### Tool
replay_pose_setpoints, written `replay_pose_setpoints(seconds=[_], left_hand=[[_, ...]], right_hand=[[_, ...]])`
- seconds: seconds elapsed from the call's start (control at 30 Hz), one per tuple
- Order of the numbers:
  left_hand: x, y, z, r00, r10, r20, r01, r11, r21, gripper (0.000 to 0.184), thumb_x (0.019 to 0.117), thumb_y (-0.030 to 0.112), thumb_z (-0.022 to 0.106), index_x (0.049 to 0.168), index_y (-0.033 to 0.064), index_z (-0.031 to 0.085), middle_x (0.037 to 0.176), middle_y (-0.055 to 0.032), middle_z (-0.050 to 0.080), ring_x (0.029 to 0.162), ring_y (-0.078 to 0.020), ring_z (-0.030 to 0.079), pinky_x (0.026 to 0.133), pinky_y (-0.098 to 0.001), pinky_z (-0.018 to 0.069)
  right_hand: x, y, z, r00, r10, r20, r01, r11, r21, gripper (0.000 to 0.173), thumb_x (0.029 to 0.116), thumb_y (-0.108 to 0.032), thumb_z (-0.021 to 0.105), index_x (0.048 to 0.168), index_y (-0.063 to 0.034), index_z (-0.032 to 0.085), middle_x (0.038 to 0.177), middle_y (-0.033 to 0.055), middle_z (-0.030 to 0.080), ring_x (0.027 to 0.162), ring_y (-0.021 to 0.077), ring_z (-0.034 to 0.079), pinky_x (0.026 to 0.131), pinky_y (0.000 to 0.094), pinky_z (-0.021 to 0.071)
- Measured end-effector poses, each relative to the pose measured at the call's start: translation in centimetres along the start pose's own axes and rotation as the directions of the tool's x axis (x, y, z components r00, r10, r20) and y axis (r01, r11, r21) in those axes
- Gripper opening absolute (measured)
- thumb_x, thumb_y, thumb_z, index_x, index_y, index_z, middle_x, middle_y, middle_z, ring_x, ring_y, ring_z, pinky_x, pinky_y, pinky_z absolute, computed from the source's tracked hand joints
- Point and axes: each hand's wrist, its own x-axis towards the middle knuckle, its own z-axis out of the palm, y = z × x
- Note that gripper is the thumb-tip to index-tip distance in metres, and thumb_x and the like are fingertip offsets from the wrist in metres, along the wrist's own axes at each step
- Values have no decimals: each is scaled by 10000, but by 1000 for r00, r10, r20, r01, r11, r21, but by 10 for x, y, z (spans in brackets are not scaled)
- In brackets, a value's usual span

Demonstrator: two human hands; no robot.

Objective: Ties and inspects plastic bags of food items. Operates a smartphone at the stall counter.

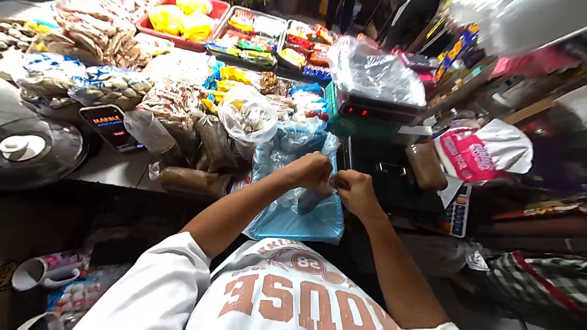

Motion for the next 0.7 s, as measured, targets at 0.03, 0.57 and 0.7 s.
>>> replay_pose_setpoints(seconds=[0.03, 0.57, 0.7], left_hand=[[1, 9, -16, 999, 42, -12, -42, 999, -9, 76, 902, -3, 693, 845, -52, 707, 895, -191, 683, 899, -343, 676, 828, -534, 539], [27, -29, -7, 994, 99, -50, -99, 995, -7, 150, 910, 93, 730, 834, -35, 750, 874, -196, 699, 907, -352, 682, 863, -552, 510], [30, -29, -12, 983, 155, -95, -158, 987, -26, 103, 901, 23, 691, 853, -45, 752, 876, -205, 690, 891, -348, 680, 844, -521, 527]], right_hand=[[-3, -10, -13, 998, -43, -54, 43, 999, -8, 104, 887, 17, 712, 980, 34, 754, 892, 188, 712, 831, 305, 710, 792, 480, 590], [16, 24, -14, 993, 45, -110, -29, 990, 137, 627, 765, -194, 909, 1309, -1, 665, 1162, 212, 646, 927, 262, 655, 793, 402, 570], [26, 34, 4, 995, 91, -37, -84, 981, 173, 324, 846, -91, 824, 1130, 39, 737, 1069, 207, 705, 937, 283, 698, 869, 453, 578]])
